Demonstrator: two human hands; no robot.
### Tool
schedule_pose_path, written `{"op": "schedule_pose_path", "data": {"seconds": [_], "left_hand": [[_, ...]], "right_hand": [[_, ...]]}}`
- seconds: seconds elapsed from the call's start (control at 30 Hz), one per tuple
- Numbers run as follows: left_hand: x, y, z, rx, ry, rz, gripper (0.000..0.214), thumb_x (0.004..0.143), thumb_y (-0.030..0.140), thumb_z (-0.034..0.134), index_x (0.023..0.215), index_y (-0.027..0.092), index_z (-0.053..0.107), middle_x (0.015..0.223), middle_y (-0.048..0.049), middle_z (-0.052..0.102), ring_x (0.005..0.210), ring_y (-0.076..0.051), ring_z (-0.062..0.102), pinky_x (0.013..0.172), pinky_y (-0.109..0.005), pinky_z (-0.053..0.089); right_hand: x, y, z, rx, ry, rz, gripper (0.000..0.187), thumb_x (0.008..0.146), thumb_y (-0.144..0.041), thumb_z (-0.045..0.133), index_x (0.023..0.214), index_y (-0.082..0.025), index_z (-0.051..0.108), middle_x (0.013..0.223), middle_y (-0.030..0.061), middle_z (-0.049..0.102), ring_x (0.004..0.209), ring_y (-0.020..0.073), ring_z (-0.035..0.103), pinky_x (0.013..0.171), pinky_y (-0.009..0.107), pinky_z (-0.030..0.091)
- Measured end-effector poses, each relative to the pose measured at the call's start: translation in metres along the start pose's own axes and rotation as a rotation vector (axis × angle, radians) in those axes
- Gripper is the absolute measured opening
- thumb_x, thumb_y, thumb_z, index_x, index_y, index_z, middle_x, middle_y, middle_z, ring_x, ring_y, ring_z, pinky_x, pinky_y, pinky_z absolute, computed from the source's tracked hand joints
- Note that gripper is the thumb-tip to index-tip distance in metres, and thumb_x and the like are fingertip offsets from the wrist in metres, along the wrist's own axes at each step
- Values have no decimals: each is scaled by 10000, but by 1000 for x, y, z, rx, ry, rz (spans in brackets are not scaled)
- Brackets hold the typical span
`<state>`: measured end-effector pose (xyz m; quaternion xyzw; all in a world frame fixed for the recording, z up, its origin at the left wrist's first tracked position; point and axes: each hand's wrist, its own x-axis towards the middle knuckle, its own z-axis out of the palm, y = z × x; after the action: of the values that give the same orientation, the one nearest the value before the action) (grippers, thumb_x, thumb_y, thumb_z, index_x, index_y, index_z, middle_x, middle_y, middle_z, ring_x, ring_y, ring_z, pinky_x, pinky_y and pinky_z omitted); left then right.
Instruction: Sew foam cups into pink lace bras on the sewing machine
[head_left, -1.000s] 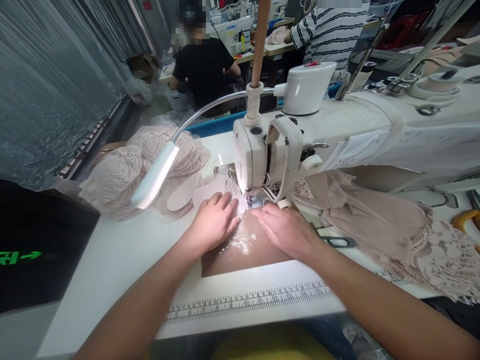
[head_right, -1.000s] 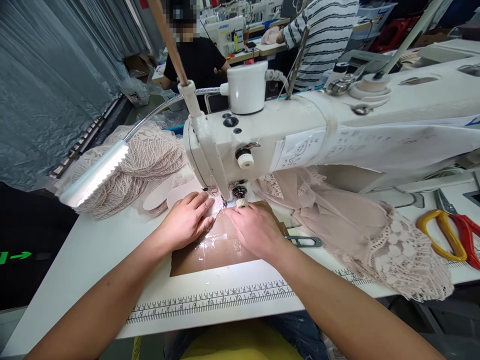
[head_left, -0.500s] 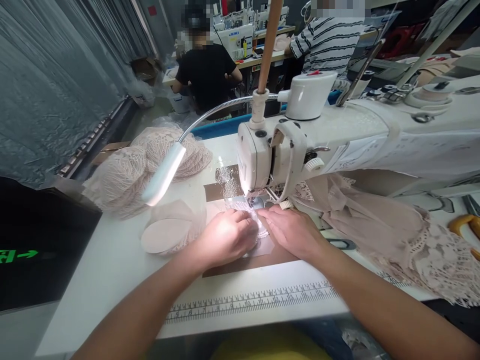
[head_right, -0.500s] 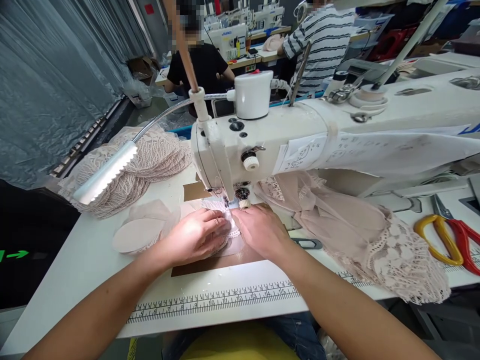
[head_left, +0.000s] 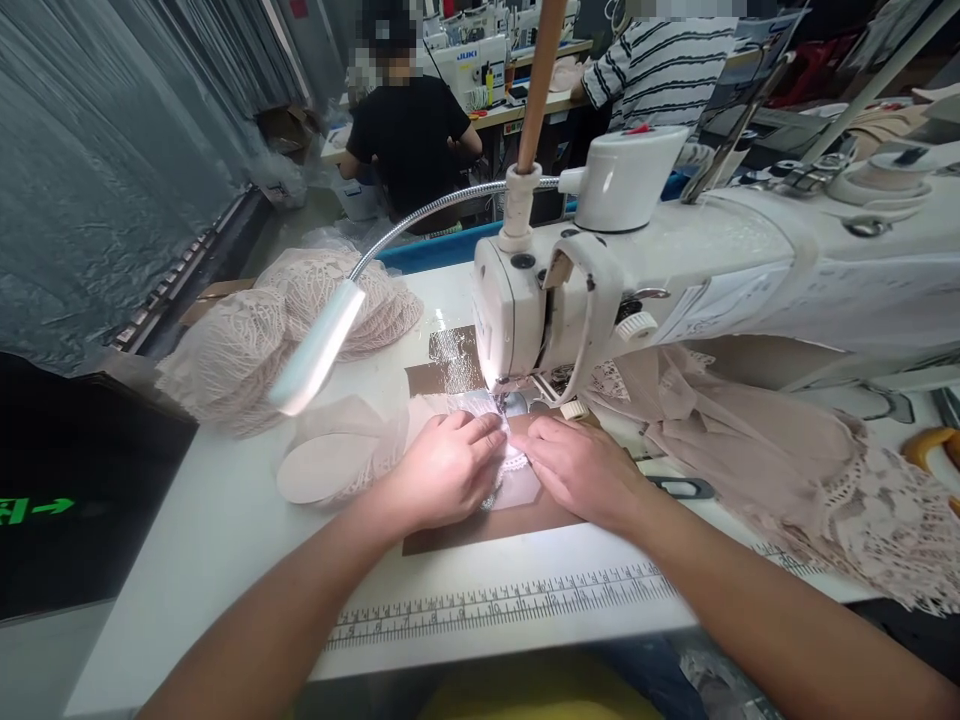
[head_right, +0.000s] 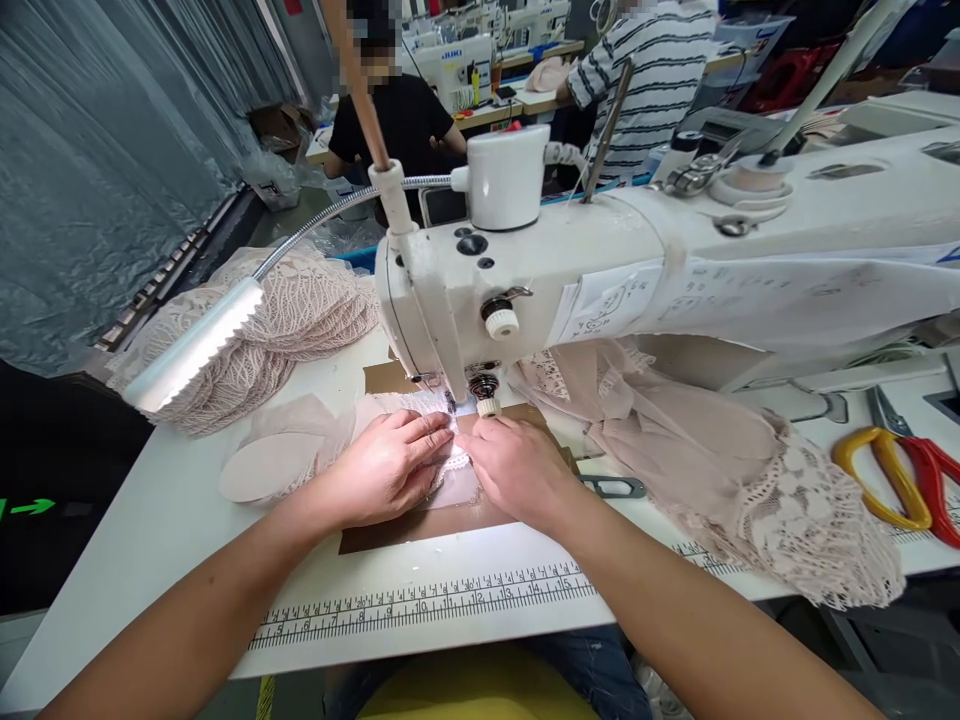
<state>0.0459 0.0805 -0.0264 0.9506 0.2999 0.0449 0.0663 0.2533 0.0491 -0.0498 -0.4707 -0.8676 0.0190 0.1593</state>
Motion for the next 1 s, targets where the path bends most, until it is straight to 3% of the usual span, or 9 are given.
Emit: {"op": "schedule_pose_path", "data": {"seconds": [0.23, 0.53, 1.0], "left_hand": [[1, -7, 2, 21, 1, 16, 420, 927, 295, 409, 1300, 134, 513, 1354, -116, 517, 1025, -266, 505, 861, -420, 448], [2, -6, -1, -17, -11, 31, 395, 936, 320, 404, 1261, 144, 541, 1345, -91, 533, 1072, -263, 503, 905, -415, 425], [4, -9, 4, 84, 46, 60, 363, 934, 204, 380, 1234, 114, 563, 1309, -100, 561, 1018, -247, 515, 883, -403, 405]], "right_hand": [[-5, 3, 0, 89, 94, -43, 288, 805, -99, 464, 933, -199, 702, 713, 22, 606, 677, 149, 513, 643, 270, 346], [-8, 0, -5, 101, 16, -69, 193, 765, -137, 490, 667, -183, 651, 590, -2, 542, 574, 128, 437, 582, 279, 285], [-7, -1, 1, 99, 45, -66, 258, 780, -116, 463, 816, -173, 712, 621, 7, 548, 606, 139, 454, 590, 262, 320]]}}
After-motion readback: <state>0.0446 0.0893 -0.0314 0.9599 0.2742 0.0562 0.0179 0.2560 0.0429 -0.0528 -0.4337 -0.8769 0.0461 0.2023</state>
